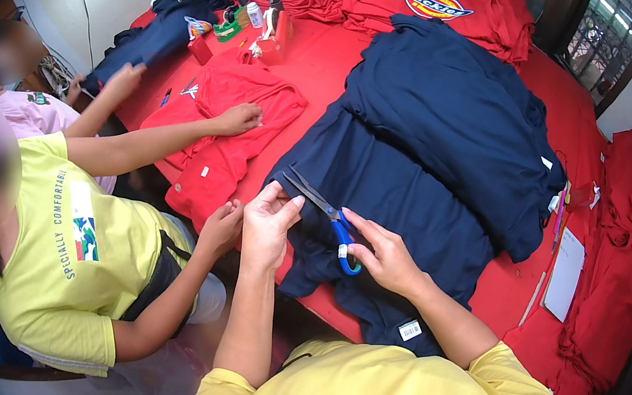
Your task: The person uses shears to trim loose threads from a stack of navy blue shirts on a work table, moving each shirt aside after trimming it.
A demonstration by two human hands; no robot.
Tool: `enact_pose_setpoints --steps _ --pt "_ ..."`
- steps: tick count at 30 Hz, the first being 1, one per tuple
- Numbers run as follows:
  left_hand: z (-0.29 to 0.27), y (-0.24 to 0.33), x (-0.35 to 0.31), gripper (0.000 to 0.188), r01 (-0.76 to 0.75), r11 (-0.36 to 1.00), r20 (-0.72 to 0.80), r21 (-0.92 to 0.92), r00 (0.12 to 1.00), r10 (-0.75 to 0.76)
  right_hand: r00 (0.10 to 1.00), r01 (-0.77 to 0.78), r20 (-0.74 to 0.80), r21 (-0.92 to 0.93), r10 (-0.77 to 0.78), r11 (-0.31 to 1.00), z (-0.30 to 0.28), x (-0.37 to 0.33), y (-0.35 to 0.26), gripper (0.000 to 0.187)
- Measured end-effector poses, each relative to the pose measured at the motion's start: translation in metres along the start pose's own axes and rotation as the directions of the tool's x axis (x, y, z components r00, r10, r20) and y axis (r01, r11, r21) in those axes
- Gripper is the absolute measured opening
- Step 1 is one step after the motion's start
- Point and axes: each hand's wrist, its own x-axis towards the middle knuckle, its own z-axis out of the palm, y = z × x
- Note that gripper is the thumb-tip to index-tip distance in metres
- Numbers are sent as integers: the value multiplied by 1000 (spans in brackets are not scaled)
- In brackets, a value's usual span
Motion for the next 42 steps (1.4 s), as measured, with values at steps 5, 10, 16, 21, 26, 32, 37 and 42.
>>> enact_pose_setpoints --steps 5,10,16,21,26,32,37,42 --pt "4 3 -3 30 -9 1000 11 24 1000 8 973 -226 82 183 214 957 -2 -8 -4 49" --pt "5 4 -8 31 1 995 47 103 999 -6 996 72 -58 -12 -73 997 2 -10 4 50" --pt "8 5 -6 33 1 1000 0 3 1000 -1 987 132 -72 -119 -141 984 0 -12 4 54" --pt "20 4 -12 32 -16 995 11 96 1000 15 993 84 -79 -100 -92 991 -1 -8 1 55" --pt "27 4 -13 32 -26 987 28 158 999 22 973 170 -132 -146 -189 975 -1 -6 9 52" --pt "27 0 -10 25 -34 999 -48 28 998 35 984 -176 38 186 172 967 -5 -14 5 49" --pt "-5 -15 11 14 -97 971 -79 -219 993 82 979 -204 26 245 204 948 -6 -18 2 50" --pt "2 -9 6 17 -49 983 -9 -176 999 48 999 24 -22 -50 -25 998 -11 -15 1 55"
